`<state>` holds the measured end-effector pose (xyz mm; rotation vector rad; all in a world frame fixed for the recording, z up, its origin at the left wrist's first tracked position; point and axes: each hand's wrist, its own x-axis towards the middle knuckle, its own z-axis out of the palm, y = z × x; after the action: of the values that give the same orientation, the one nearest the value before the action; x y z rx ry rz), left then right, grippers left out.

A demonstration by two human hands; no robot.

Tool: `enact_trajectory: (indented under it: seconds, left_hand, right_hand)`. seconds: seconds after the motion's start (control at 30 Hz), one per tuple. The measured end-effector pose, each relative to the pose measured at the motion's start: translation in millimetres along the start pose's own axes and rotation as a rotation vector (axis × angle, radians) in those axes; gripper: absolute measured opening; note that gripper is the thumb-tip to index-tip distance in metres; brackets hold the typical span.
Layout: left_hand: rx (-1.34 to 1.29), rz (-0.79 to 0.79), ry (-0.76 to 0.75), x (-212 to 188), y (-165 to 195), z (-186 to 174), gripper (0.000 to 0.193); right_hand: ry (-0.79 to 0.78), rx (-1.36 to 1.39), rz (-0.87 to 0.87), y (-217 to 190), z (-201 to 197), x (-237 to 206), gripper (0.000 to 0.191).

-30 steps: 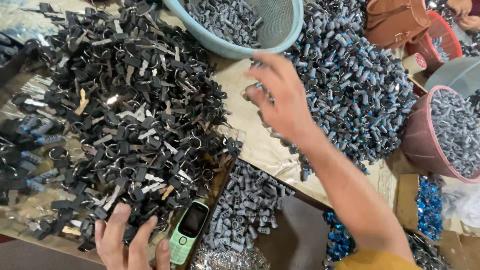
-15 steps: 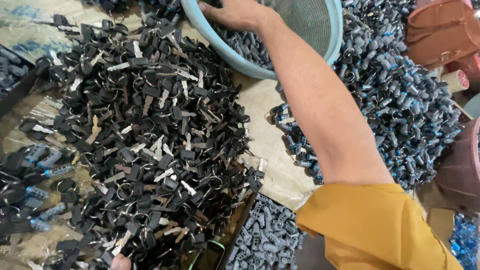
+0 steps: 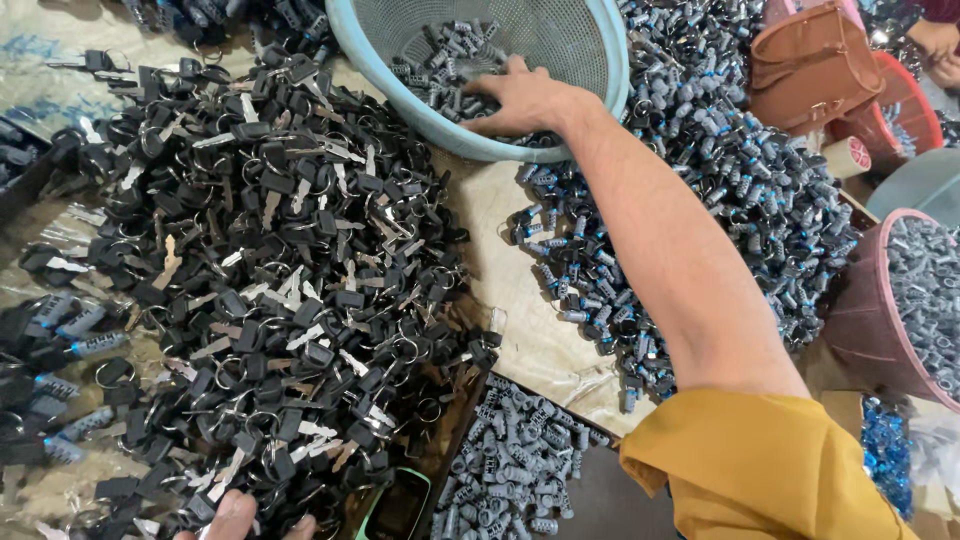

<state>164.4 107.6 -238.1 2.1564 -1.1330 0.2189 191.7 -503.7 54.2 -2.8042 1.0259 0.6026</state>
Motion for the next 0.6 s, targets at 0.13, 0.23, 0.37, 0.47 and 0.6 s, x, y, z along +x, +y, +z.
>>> enact_trajectory:
  seconds: [0.13,0.23,0.37,0.47,0.6]
  left_hand:
    - [0.002,-0.008,-0.006,-2.7,-3.1,2.0,0.049]
    - [0.011,-0.014,-0.004,-4.9,-4.3,3.3,0.051]
    - [0.016,-0.017,-0.009,-5.4,-5.6,3.4,0.053]
    - [0.017,-0.014,-0.016,-3.6,-6.3,2.8,0.055]
    - [0.017,-0.02,-0.021,-3.1,-5.8,1.1,0.057]
  right_hand:
    - [0.02,0.01,-0.075,-5.6,8.6,11.1,0.07]
    - [-0.02,0.127,-0.173,-7.1,7.4,8.9,0.063]
    - [-0.04,0.221,-0.203,-15.3,0.1,0.1,0.056]
    - [-0.04,0.244,-0.232,-27.2,-1.2,-2.4,0.057]
    - [-0.018,0.176,-0.194,-33.9,1.1,0.5,0.066]
